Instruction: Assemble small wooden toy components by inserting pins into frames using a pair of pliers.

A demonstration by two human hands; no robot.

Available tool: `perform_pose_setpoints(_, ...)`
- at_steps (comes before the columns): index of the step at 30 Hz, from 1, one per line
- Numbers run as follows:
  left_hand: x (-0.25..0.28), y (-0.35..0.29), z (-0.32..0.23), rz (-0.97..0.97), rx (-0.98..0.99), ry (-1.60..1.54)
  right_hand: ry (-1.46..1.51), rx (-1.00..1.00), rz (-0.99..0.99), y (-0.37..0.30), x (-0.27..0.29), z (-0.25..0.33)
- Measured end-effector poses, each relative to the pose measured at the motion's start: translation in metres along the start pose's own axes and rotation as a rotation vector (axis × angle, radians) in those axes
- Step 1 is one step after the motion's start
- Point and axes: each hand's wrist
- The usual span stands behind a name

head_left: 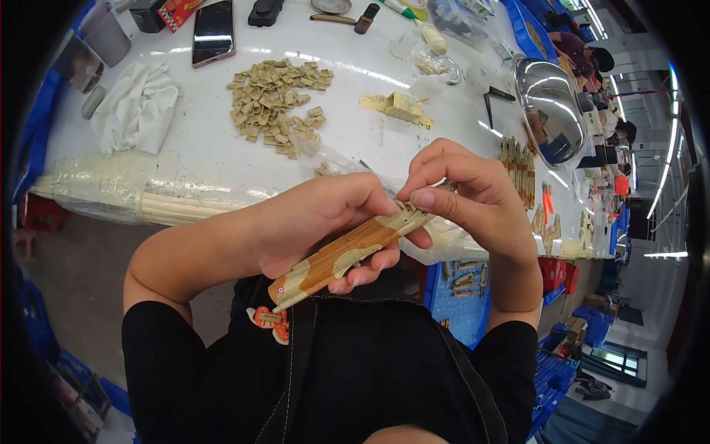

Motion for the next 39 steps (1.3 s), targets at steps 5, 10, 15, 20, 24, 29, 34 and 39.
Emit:
perform_pose_setpoints(5, 0.0, 0.0, 0.0, -0.009, -0.002, 0.015, -0.005, -0.01, 0.007, 0.0, 0.0, 0.001)
perform_pose_setpoints(10, 0.0, -0.001, 0.0, -0.015, -0.004, 0.043, -0.056, 0.014, 0.031, 0.001, 0.002, 0.002)
perform_pose_setpoints(15, 0.0, -0.001, 0.0, -0.022, -0.008, 0.083, -0.123, 0.039, 0.089, 0.006, 0.007, 0.005)
perform_pose_setpoints(20, 0.0, -0.002, 0.0, -0.028, -0.011, 0.103, -0.165, 0.043, 0.123, 0.008, 0.007, 0.006)
perform_pose_setpoints(24, 0.002, -0.003, 0.001, -0.028, -0.012, 0.11, -0.204, 0.06, 0.102, 0.007, 0.004, 0.003)
perform_pose_setpoints(29, -0.001, -0.004, 0.001, -0.08, -0.049, 0.192, -0.083, 0.071, 0.019, 0.004, 0.007, 0.001)
perform_pose_setpoints(34, 0.017, -0.028, -0.001, -0.128, -0.206, 0.237, -0.033, 0.124, -0.347, -0.04, 0.059, -0.022)
perform_pose_setpoints(39, 0.051, -0.053, 0.011, -0.338, -0.466, 0.307, -0.312, -0.189, -0.826, -0.091, 0.094, -0.096)
Point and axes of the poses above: each hand's wrist, its own y-axis towards the middle knuckle, its own x-axis out of the back of the hand, z = x × y, and after that the axes turned 3 degrees about y, right-handed
